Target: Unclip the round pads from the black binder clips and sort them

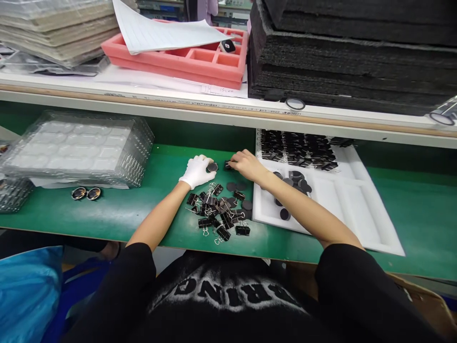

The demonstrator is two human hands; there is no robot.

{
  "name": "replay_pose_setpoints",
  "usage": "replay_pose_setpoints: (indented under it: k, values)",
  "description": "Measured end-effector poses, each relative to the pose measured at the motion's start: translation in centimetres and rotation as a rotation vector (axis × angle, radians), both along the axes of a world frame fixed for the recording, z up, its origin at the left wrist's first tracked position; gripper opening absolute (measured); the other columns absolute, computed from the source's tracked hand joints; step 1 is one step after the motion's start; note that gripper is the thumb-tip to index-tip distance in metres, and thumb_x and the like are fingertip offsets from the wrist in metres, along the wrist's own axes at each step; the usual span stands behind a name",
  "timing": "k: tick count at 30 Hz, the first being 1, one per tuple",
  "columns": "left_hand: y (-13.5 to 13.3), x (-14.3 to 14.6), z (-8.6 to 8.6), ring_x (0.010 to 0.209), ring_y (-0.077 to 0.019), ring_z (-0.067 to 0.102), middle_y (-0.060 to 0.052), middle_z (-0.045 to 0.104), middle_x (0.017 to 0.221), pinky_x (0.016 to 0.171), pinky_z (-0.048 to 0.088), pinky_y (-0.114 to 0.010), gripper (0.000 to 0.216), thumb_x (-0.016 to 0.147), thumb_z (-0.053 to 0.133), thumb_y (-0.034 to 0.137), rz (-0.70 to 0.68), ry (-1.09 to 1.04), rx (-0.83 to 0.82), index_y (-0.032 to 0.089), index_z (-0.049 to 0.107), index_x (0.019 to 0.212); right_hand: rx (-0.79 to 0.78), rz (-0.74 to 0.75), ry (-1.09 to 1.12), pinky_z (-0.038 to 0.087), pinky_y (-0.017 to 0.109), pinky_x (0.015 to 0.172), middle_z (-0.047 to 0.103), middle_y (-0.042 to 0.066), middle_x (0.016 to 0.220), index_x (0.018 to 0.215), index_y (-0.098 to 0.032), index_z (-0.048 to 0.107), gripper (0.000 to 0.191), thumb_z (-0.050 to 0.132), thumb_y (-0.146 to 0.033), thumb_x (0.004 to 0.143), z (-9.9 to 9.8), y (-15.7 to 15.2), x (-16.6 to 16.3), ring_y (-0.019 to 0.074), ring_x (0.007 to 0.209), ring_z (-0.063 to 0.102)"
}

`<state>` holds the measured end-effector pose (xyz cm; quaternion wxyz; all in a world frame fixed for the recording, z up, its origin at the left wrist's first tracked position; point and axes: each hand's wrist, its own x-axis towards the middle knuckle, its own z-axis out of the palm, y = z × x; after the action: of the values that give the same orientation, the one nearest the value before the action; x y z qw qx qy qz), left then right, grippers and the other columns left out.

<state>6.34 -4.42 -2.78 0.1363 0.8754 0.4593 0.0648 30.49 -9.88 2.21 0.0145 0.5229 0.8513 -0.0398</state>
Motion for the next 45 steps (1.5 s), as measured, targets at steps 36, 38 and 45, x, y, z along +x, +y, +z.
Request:
replay_pose_setpoints:
  k: [36,38,45]
  values:
    - [-0.3,2.4,0.2,0.116,-0.0298,0.067,-0.009,0.073,0.123,0.106,0.045,-0.042,0.08,0.087,0.075,0.038,0.009,-0.142,-0.14,0.013,0.044,0.156,-0.028,-1.128,0.566,0.019,0.058,0.128,0.038,0.016,0.156,0.151,-0.023,0.047,0.051,0.021,-0.044,0.113,-6.3,5.6,-4.9,0.03,0.154,0.027]
    - [-0.3,2.6,0.1,0.114,-0.0285,0.068,-0.009,0.073,0.122,0.105,0.045,-0.042,0.081,0.087,0.076,0.038,0.001,-0.165,-0.156,0.012,0.043,0.157,-0.018,-1.13,0.568,0.02,0.059,0.127,0.039,0.016,0.155,0.149,-0.022,0.048,0.049,0.022,-0.044,0.113,-6.4,5.5,-4.9,0.0304,0.152,0.028]
    - [-0.1,2.6,-0.6,0.119,-0.0288,0.067,-0.01,0.072,0.126,0.107,0.045,-0.041,0.082,0.089,0.076,0.042,-0.023,-0.18,-0.144,0.014,0.042,0.158,-0.017,-1.115,0.54,0.022,0.059,0.126,0.039,0.016,0.156,0.15,-0.021,0.05,0.05,0.023,-0.044,0.113,-5.9,5.6,-5.1,0.0327,0.152,0.029]
